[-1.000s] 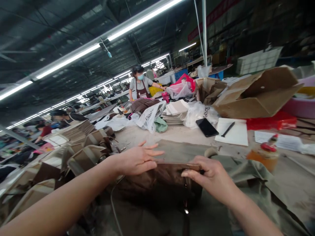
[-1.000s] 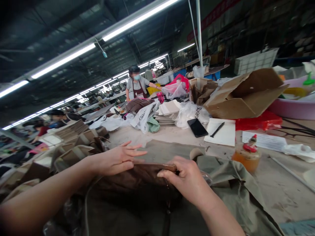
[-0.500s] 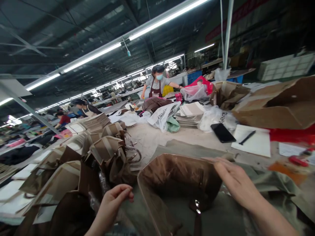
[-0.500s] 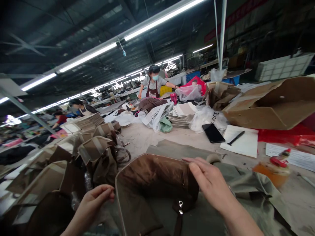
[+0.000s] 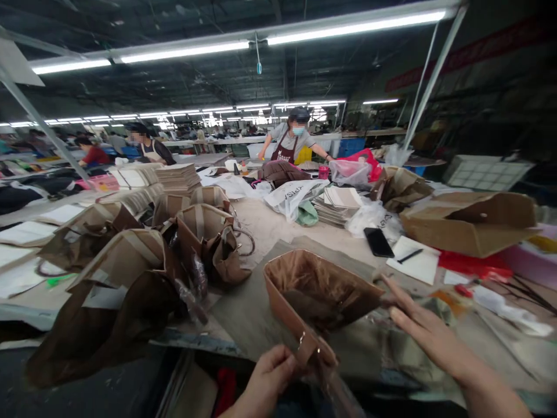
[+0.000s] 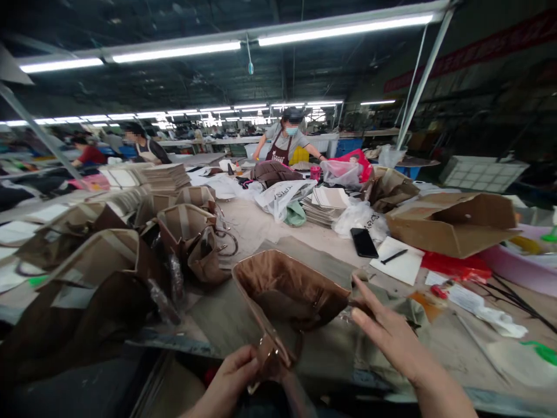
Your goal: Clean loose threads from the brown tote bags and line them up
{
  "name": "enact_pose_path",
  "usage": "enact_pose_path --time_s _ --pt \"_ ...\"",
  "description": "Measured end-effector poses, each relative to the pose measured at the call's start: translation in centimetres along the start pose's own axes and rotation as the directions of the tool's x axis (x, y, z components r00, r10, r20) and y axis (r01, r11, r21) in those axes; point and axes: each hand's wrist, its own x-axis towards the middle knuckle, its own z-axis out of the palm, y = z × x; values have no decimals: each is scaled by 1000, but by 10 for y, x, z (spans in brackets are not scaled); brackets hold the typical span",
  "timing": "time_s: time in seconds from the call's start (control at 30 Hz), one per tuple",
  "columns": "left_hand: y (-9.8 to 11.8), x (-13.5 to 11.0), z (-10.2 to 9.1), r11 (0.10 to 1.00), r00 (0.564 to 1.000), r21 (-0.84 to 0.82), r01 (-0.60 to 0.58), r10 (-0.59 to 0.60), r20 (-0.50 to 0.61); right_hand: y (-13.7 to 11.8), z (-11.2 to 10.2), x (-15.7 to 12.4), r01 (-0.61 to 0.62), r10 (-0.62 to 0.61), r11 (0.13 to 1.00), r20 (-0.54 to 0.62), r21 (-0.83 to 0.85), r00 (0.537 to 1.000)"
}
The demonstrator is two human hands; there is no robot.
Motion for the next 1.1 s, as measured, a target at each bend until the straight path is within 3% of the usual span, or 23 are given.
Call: enact_pose_path --time_s 0.13,0.2,0.27,0.33,0.43,0.5,0.57,0.63,0.67,0.73,0.8,0.97,1.1 --pt "12 0 23 998 996 14 -65 64 68 -34 20 -54 122 -130 989 116 80 985" --pt "11 3 28 995 991 64 -71 63 118 -52 41 -68 121 -122 992 95 21 988" --pt "8 8 32 985 986 147 -94 72 150 -60 66 -69 50 -51 998 -44 -37 998" --pt "7 10 32 955 977 256 -153 107 183 -61 85 -58 -24 22 1000 -208 -8 978" --pt "11 5 25 911 958 309 -272 228 172 -59 95 -39 -20 115 963 -340 270 934" --pt "16 -2 13 913 938 220 -342 344 33 -63 89 -32 6 224 808 -316 590 922" --pt "22 -9 -3 900 887 115 -421 435 -154 -70 78 -34 44 303 516 -231 855 925" --pt "31 -13 -17 860 824 61 -506 503 -261 -75 68 -41 74 299 231 -143 970 944" --pt "36 -13 -21 837 799 49 -545 536 -273 -76 64 -47 66 278 132 -101 989 955" --pt "52 -12 -25 781 752 53 -622 615 -239 -73 64 -59 17 231 26 -22 1000 973" --pt "73 -11 -21 713 694 103 -693 699 -170 -65 70 -72 -53 184 25 47 998 982" --pt "124 -4 14 506 558 290 -812 819 135 -46 92 -96 -91 113 180 71 979 991" --pt "134 5 56 378 478 326 -866 816 326 -50 94 -112 -120 33 160 117 980 993"
